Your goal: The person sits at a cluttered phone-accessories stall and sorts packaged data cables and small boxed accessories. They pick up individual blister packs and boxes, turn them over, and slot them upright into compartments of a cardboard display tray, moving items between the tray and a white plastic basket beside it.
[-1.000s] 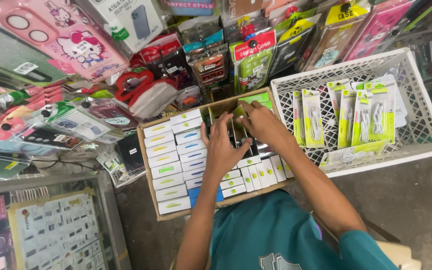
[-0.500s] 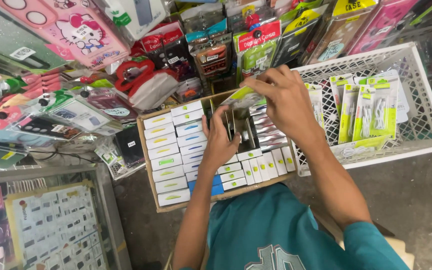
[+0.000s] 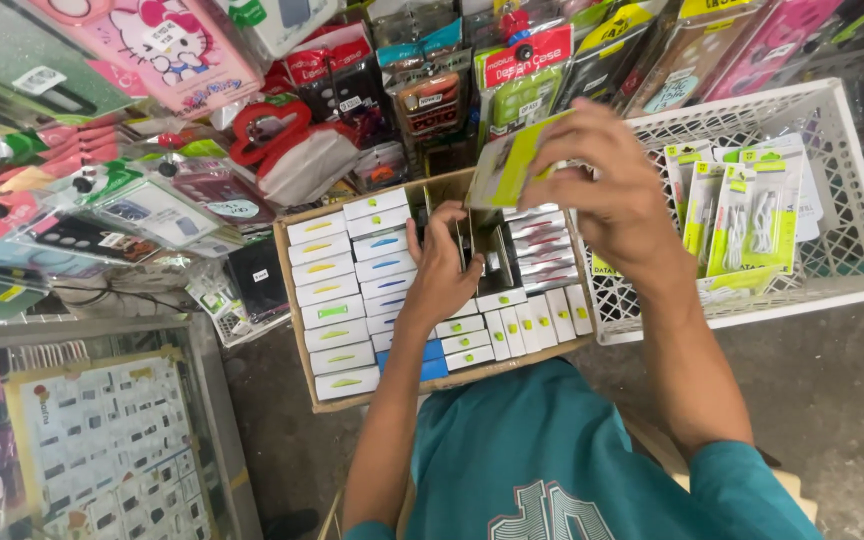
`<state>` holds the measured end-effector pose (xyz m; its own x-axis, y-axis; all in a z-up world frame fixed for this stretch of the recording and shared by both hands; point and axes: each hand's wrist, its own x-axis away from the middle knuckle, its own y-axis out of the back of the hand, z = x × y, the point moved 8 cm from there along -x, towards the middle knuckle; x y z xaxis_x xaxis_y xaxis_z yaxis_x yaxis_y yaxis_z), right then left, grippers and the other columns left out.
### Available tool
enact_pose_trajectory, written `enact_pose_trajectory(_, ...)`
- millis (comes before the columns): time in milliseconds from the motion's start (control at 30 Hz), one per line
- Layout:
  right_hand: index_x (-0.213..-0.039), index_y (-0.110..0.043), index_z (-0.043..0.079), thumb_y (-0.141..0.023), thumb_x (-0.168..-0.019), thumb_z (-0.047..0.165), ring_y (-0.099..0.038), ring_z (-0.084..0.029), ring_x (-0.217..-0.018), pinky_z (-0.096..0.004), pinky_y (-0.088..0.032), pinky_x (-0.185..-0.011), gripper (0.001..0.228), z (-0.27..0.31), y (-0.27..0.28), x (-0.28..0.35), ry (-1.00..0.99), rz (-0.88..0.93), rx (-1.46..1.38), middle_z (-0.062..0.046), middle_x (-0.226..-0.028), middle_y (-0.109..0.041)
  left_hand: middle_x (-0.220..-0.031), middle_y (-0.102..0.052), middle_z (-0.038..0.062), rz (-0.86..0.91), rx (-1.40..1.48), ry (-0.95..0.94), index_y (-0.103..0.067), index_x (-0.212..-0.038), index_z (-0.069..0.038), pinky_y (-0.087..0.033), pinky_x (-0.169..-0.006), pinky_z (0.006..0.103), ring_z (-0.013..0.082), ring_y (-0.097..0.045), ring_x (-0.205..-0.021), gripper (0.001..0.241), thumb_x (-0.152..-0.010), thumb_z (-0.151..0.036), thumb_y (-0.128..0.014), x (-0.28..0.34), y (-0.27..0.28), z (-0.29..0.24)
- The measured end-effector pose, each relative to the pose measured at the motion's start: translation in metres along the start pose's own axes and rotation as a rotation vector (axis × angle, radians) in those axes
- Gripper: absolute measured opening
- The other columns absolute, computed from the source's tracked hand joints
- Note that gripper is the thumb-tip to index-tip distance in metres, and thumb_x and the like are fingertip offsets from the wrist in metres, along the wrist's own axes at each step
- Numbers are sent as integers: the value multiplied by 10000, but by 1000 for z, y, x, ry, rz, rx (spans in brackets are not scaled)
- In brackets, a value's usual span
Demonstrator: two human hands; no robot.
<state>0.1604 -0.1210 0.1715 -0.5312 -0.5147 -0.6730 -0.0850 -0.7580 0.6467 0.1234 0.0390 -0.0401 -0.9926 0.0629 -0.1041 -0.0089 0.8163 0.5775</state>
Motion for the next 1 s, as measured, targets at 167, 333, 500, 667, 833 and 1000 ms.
enact_pose_trajectory(167, -938, -750, 54, -665, -758, -160, -630, -303, -1192, -520, -453, -1209, 292, 6, -35, 4, 50, 180, -144, -80, -1073, -651, -1461, -449, 181, -6, 2, 14, -261, -1323, -50, 89, -1246, 555, 328, -426, -1455, 629, -860, -75, -686, 0, -3, 4)
enact_pose_trajectory(333, -933, -751, 37, -666, -700, -164, -640, -327, -1204, -527, -479, -1180, 318, 3, -43, 8, 50, 216, -182, -104, -1074, -663, -1479, -442, 191, 3, -10, 8, -267, -1312, -50, 102, -1231, 553, 342, -409, -1471, 617, -856, -65, -682, -2, -3, 4)
enact_pose_trajectory(500, -929, -808, 95, -722, -833, -164, -653, -303, -1165, -509, -486, -1205, 289, 0, 2, 4, 21, -105, -9, -74, -1011, -680, -1516, -434, 181, 25, 22, 19, -271, -1313, -54, 118, -1232, 560, 333, -437, -1465, 595, -856, -44, -652, 0, -2, -1)
enact_pose_trajectory(667, -924, -792, 81, -737, -744, -113, -653, -301, -1134, -522, -492, -1179, 270, 5, -18, 4, 82, 38, -71, -87, -1010, -666, -1530, -429, 184, 46, -17, 26, -279, -1319, -44, 124, -1229, 564, 331, -391, -1490, 602, -851, -49, -656, -3, -6, 2)
enact_pose_trajectory(833, -926, -771, 61, -703, -719, -141, -651, -314, -1171, -506, -497, -1182, 297, 14, -48, 10, 89, 139, -177, -92, -1040, -670, -1515, -430, 189, 64, -57, 47, -211, -1442, 6, 132, -1226, 577, 323, -345, -1509, 756, -860, -91, -685, -2, -7, 5)
enact_pose_trajectory(1000, -949, -764, 45, -715, -733, -129, -633, -335, -1207, -490, -491, -1183, 281, 24, -52, 6, 139, 221, -331, -97, -1069, -651, -1566, -401, 213, 11, -61, -32, -138, -1511, -3, 119, -1204, 565, 334, -357, -1487, 910, -819, -99, -721, -3, -8, 4)
